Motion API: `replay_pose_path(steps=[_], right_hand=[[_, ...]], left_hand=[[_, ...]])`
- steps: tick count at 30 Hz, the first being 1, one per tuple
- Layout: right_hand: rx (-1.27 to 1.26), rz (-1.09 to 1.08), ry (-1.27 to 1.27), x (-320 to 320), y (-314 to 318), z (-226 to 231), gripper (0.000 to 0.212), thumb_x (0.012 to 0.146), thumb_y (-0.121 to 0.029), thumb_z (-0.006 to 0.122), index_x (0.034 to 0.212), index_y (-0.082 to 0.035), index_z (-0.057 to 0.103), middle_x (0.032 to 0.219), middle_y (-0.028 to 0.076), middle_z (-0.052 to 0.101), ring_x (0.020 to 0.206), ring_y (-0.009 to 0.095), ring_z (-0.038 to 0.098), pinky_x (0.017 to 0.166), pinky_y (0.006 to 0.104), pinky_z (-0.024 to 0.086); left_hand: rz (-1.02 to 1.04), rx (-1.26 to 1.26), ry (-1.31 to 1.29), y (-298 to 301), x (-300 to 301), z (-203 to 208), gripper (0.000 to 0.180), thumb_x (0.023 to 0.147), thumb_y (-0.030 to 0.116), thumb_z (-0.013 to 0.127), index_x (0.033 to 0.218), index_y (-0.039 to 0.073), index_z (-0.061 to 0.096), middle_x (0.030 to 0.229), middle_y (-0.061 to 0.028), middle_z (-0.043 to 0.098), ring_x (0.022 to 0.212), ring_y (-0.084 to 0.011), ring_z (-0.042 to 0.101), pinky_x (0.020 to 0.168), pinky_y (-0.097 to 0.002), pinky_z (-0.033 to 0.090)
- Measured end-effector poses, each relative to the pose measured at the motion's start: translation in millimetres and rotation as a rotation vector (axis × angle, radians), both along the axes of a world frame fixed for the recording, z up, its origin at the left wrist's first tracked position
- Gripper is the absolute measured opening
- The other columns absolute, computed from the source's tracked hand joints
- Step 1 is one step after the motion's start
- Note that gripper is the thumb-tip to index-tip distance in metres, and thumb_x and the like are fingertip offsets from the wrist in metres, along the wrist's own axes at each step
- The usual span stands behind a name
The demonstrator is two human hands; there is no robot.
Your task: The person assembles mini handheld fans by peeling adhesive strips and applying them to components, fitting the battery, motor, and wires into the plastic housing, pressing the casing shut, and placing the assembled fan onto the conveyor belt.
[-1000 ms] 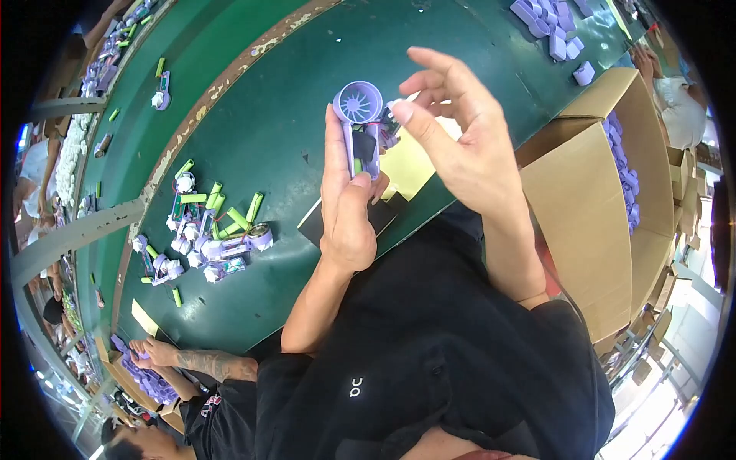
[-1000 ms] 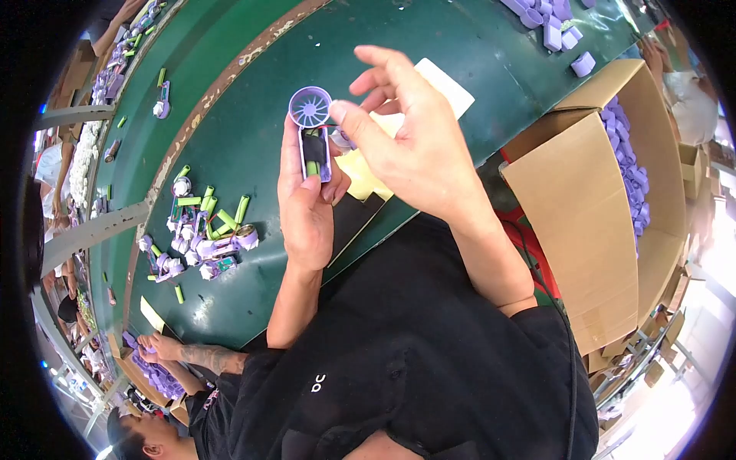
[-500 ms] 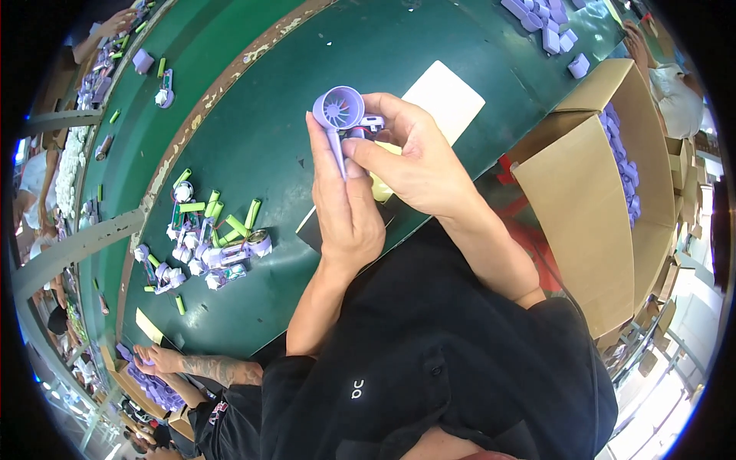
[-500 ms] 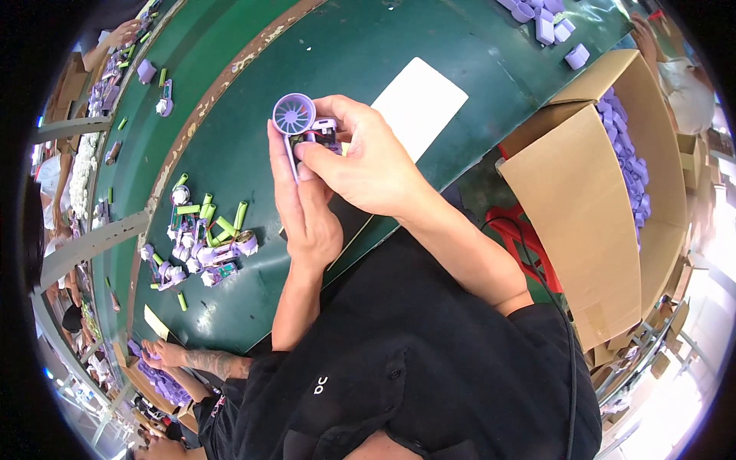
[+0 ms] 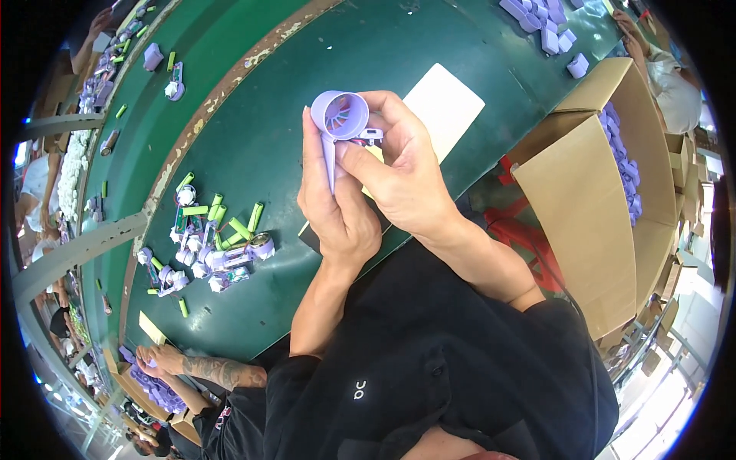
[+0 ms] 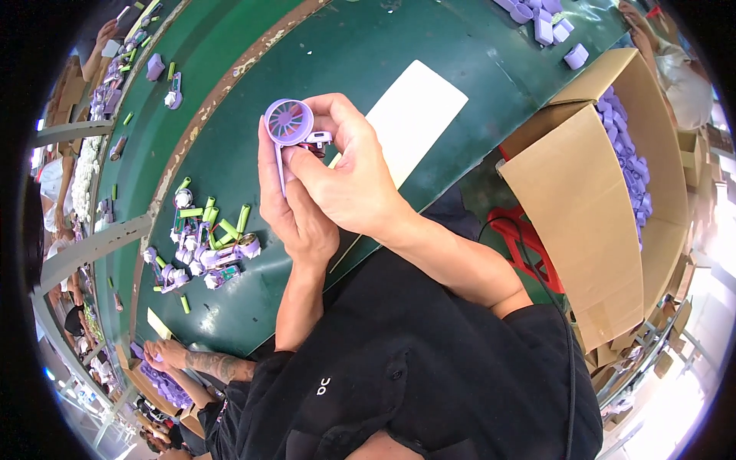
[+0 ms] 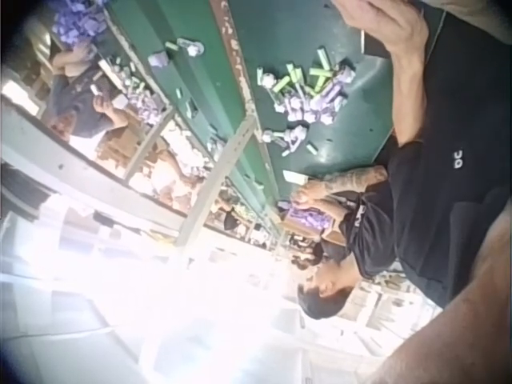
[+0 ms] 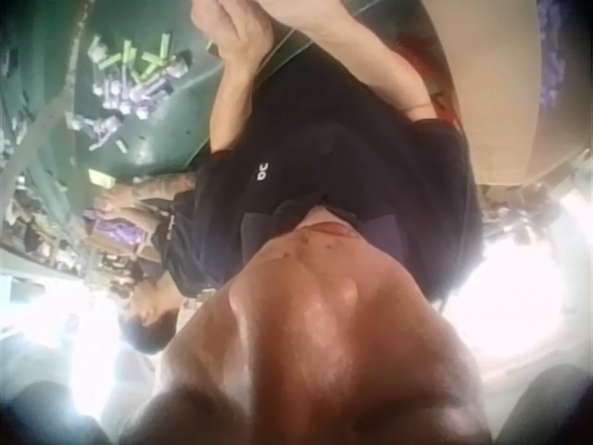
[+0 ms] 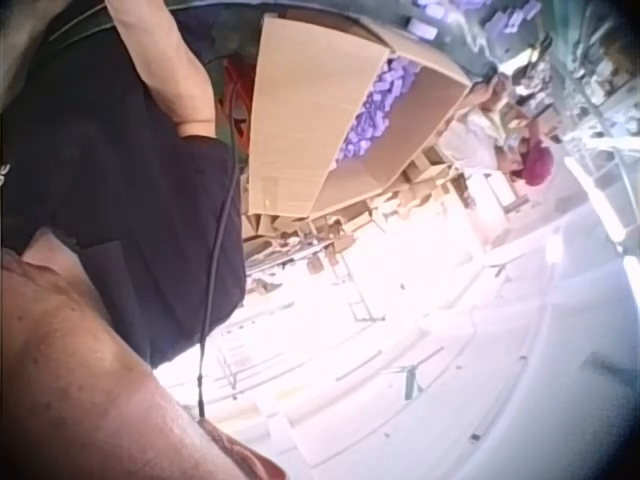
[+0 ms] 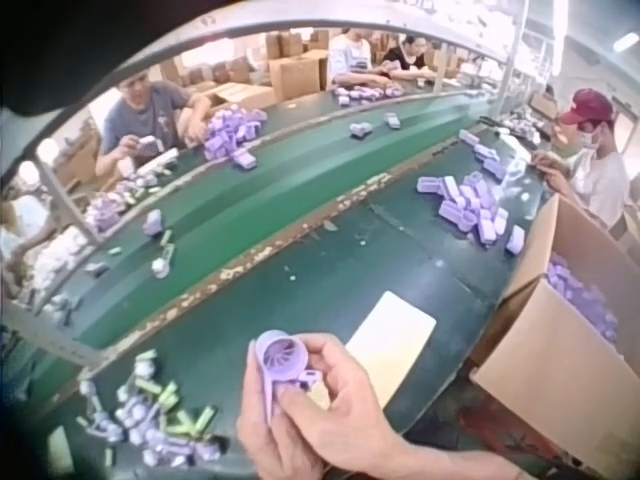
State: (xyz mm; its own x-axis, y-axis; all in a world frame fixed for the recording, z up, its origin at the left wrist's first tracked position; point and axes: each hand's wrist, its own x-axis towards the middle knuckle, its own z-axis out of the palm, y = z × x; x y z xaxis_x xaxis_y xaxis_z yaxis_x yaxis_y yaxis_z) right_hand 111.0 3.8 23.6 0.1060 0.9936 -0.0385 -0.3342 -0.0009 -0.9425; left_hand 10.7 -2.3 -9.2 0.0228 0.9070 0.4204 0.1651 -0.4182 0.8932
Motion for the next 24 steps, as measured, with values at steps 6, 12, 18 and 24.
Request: replay_pose_path(steps=[6,12,18,24], right_hand=[[0.033,0.019,-0.071,0,2,-9,0.04,0.094,0.002,0.065,0.132,0.004,0.054,0.123,0.011,0.066,0.115,0.015,0.06,0.103,0.0321,0.047],[0.005,0.338,0.096,42,11,-12,0.041,0.105,-0.018,0.063,0.14,0.001,0.054,0.122,0.007,0.066,0.106,0.014,0.064,0.093,0.0299,0.054],[0.106,0.329,-0.044,46,10,-17,0.041,0.098,-0.012,0.067,0.135,0.002,0.06,0.115,0.005,0.068,0.102,0.012,0.063,0.09,0.0301,0.054],[0.003,0.217,-0.184,33,5,0,0.036,0.092,-0.001,0.063,0.128,0.003,0.064,0.105,0.004,0.069,0.092,0.012,0.064,0.083,0.0279,0.054]], left_hand=[[-0.034,-0.119,-0.159,-4,3,-3,0.059,0.101,0.001,0.036,0.159,-0.012,0.029,0.133,-0.0219,0.064,0.116,-0.0252,0.065,0.096,-0.0341,0.052],[-0.183,-0.449,-0.367,-6,-7,3,0.091,0.084,0.021,0.049,0.166,-0.001,0.016,0.128,-0.009,0.056,0.075,-0.0076,0.045,0.062,-0.0241,0.034],[-0.245,-0.416,-0.353,-6,-8,6,0.086,0.088,0.016,0.045,0.166,-0.003,0.012,0.143,-0.0145,0.051,0.104,-0.0163,0.052,0.086,-0.0282,0.041],[-0.231,-0.364,-0.291,-8,-4,0,0.073,0.098,-0.001,0.04,0.165,-0.006,0.012,0.148,-0.0196,0.052,0.127,-0.0239,0.057,0.107,-0.0338,0.045]])
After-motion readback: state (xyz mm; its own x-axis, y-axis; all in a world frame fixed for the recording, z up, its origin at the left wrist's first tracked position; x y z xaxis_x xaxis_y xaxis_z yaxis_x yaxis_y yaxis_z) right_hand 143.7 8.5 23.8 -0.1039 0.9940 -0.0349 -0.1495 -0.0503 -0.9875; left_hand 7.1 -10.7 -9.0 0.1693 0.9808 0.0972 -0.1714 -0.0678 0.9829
